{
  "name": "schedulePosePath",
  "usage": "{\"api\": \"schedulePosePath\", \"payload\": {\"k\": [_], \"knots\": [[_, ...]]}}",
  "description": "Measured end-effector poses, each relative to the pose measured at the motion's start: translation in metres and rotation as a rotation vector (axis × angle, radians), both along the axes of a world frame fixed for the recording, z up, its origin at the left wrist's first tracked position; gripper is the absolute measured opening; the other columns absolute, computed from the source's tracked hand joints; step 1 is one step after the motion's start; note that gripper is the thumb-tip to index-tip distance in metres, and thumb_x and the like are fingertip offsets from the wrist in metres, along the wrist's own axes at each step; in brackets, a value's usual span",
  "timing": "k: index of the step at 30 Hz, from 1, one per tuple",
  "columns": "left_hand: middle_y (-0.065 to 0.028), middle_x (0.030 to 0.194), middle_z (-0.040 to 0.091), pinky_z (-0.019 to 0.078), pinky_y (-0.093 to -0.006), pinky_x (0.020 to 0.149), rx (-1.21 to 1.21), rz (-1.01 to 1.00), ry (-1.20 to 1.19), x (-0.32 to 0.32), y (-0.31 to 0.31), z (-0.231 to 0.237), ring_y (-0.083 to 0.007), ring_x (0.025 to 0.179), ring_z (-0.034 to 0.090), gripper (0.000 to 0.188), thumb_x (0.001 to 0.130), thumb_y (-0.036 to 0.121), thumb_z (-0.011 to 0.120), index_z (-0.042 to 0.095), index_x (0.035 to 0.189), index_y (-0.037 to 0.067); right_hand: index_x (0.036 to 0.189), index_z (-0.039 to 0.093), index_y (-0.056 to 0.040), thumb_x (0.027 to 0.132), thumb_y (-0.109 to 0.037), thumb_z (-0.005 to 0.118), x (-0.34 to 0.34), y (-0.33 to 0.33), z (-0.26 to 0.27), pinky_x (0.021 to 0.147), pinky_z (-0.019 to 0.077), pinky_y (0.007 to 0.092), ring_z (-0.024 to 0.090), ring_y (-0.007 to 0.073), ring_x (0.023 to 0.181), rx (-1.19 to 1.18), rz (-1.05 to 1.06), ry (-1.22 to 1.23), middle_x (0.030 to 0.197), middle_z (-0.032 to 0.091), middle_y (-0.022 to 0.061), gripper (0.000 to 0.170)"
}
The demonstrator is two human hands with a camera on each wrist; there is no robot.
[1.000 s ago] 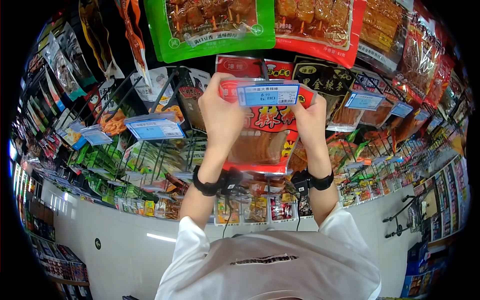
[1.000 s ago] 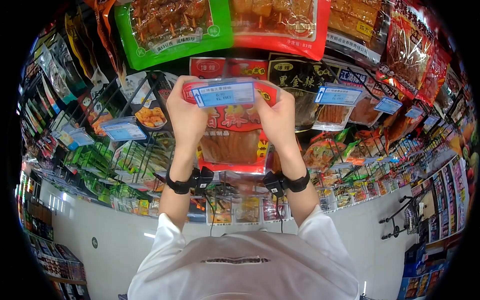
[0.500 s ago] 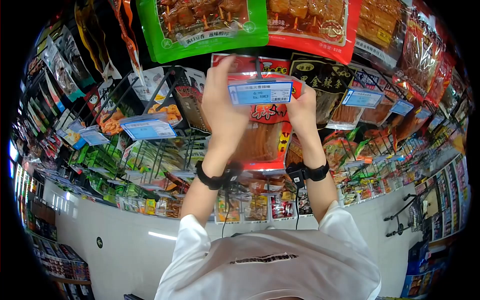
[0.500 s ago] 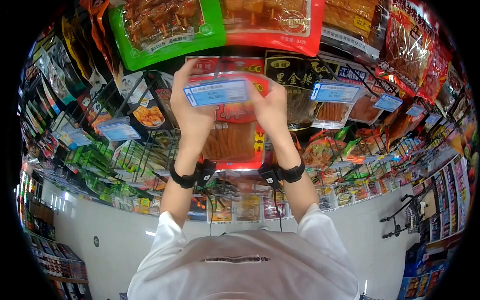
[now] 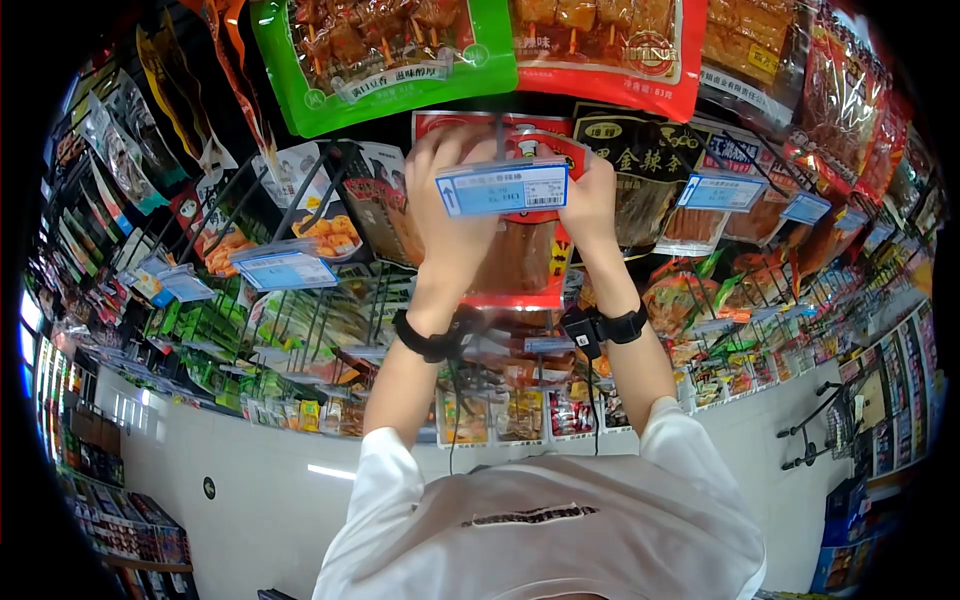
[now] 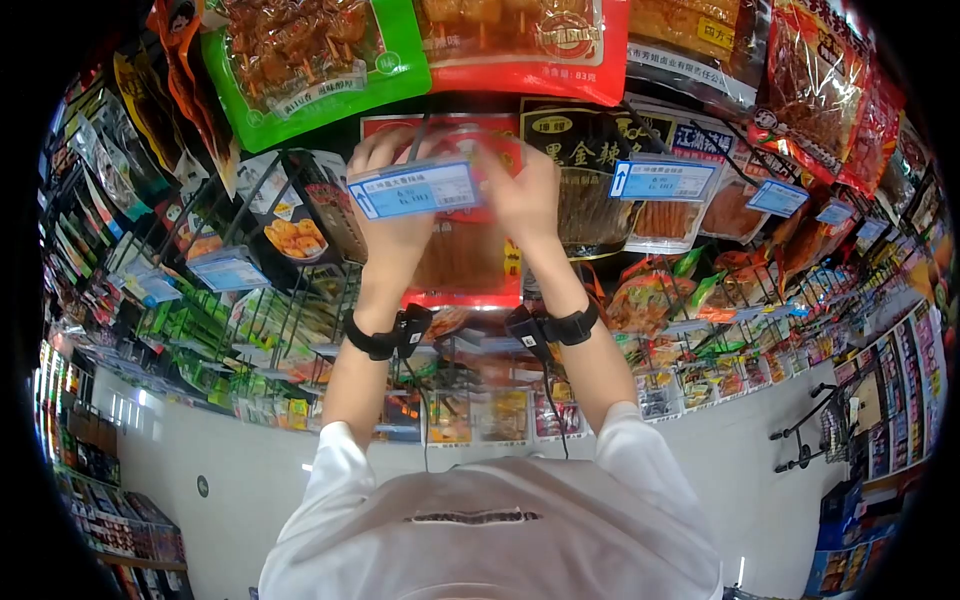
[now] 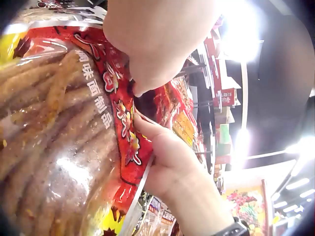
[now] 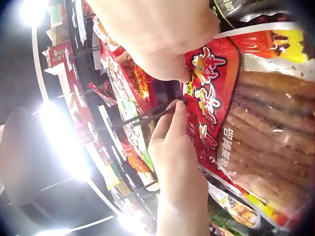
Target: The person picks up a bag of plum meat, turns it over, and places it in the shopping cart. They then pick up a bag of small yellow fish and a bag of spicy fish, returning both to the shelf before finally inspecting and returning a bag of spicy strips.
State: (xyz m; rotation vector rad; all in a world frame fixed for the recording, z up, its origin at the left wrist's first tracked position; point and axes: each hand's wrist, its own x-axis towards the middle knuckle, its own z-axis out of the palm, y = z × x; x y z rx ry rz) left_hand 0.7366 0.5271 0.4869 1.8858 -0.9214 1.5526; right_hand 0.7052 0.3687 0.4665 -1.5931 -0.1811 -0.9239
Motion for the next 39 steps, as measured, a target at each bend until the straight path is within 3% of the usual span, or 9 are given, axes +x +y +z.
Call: {"api": "schedulePosePath", "payload": {"k": [13, 22, 23, 26, 27, 30, 34, 37, 39], "knots": [[-0.0076, 0.120, 0.065, 0.0422, -0.0458, 0.099, 0.027, 0.055, 0.031, -0.003, -0.014, -0.002, -0.0299, 0.118, 0.056, 0.032, 0.084, 0.018, 0.066, 0.065, 0.116, 0.011, 0.109, 0.071, -0.0009, 0.092, -0.018, 0.065, 0.012, 0.004, -0.004, 0.067, 0.0506, 0.0288, 0.063, 0.0115, 0.071, -0.035, -0.114, -0.095, 0.085, 0.072, 0.0119, 0.025], [-0.0139, 0.155, 0.038, 0.0182, -0.0547, 0.115, 0.036, 0.211, 0.283, -0.030, -0.025, -0.017, -0.0367, 0.147, 0.024, 0.051, 0.085, 0.026, 0.065, 0.060, 0.133, 0.011, 0.114, 0.067, -0.0023, 0.090, -0.016, 0.064, -0.015, 0.000, -0.009, 0.072, 0.0533, 0.0339, 0.071, 0.0244, 0.077, -0.091, -0.157, -0.089, 0.086, 0.073, 0.0141, 0.028], [-0.0160, 0.149, 0.044, 0.0193, -0.0563, 0.114, -0.084, 0.076, 0.234, -0.030, -0.027, -0.026, -0.0392, 0.142, 0.031, 0.045, 0.083, 0.022, 0.066, 0.064, 0.126, 0.009, 0.114, 0.065, -0.0013, 0.089, -0.016, 0.066, -0.025, -0.002, -0.012, 0.077, 0.0532, 0.0353, 0.071, 0.0280, 0.086, -0.038, -0.105, 0.011, 0.093, 0.072, 0.0161, 0.029], [-0.0176, 0.138, 0.054, 0.0235, -0.0565, 0.111, -0.121, 0.077, 0.334, -0.046, -0.023, -0.048, -0.0418, 0.133, 0.041, 0.039, 0.081, 0.019, 0.068, 0.066, 0.118, 0.006, 0.116, 0.062, -0.0002, 0.088, -0.015, 0.068, -0.031, -0.012, -0.034, 0.084, 0.0518, 0.0355, 0.068, 0.0282, 0.094, -0.132, -0.228, -0.127, 0.104, 0.069, 0.0169, 0.031], [-0.0172, 0.119, 0.064, 0.0312, -0.0526, 0.107, -0.169, 0.109, 0.286, -0.055, -0.024, -0.051, -0.0414, 0.116, 0.053, 0.028, 0.080, 0.011, 0.068, 0.068, 0.107, 0.004, 0.118, 0.060, 0.0004, 0.088, -0.013, 0.069, -0.044, -0.011, -0.032, 0.090, 0.0492, 0.0359, 0.063, 0.0291, 0.104, -0.050, -0.125, -0.096, 0.115, 0.064, 0.0166, 0.034], [-0.0152, 0.105, 0.067, 0.0457, -0.0427, 0.092, -0.215, -0.122, 0.404, -0.089, -0.015, -0.060, -0.0306, 0.102, 0.061, 0.011, 0.083, 0.002, 0.067, 0.067, 0.094, -0.001, 0.118, 0.060, 0.0000, 0.087, -0.009, 0.068, -0.061, -0.017, -0.041, 0.091, 0.0481, 0.0365, 0.060, 0.0285, 0.107, -0.103, -0.177, -0.147, 0.118, 0.062, 0.0141, 0.033], [-0.0145, 0.092, 0.065, 0.0486, -0.0334, 0.079, -0.331, -0.249, 0.451, -0.146, 0.002, -0.070, -0.0242, 0.087, 0.060, 0.011, 0.085, -0.007, 0.061, 0.064, 0.094, -0.001, 0.112, 0.062, -0.0008, 0.085, -0.005, 0.066, -0.084, -0.024, -0.066, 0.097, 0.0449, 0.0381, 0.059, 0.0296, 0.112, -0.115, -0.165, -0.120, 0.119, 0.062, 0.0160, 0.028], [-0.0086, 0.077, 0.063, 0.0478, -0.0388, 0.072, -0.564, -0.291, 0.306, -0.203, 0.037, -0.059, -0.0227, 0.074, 0.056, 0.008, 0.082, -0.002, 0.064, 0.061, 0.084, 0.004, 0.107, 0.063, 0.0000, 0.086, -0.004, 0.065, -0.119, -0.022, -0.072, 0.097, 0.0455, 0.0376, 0.059, 0.0298, 0.111, -0.109, -0.127, -0.046, 0.116, 0.062, 0.0161, 0.021], [-0.0145, 0.091, 0.062, 0.0467, -0.0452, 0.087, -0.599, -0.721, 0.103, -0.245, 0.094, -0.047, -0.0275, 0.089, 0.058, 0.014, 0.087, 0.011, 0.059, 0.060, 0.098, 0.002, 0.106, 0.063, 0.0003, 0.087, -0.002, 0.064, -0.139, -0.020, -0.075, 0.094, 0.0470, 0.0354, 0.060, 0.0267, 0.109, -0.086, -0.093, -0.023, 0.114, 0.062, 0.0151, 0.019]]}}
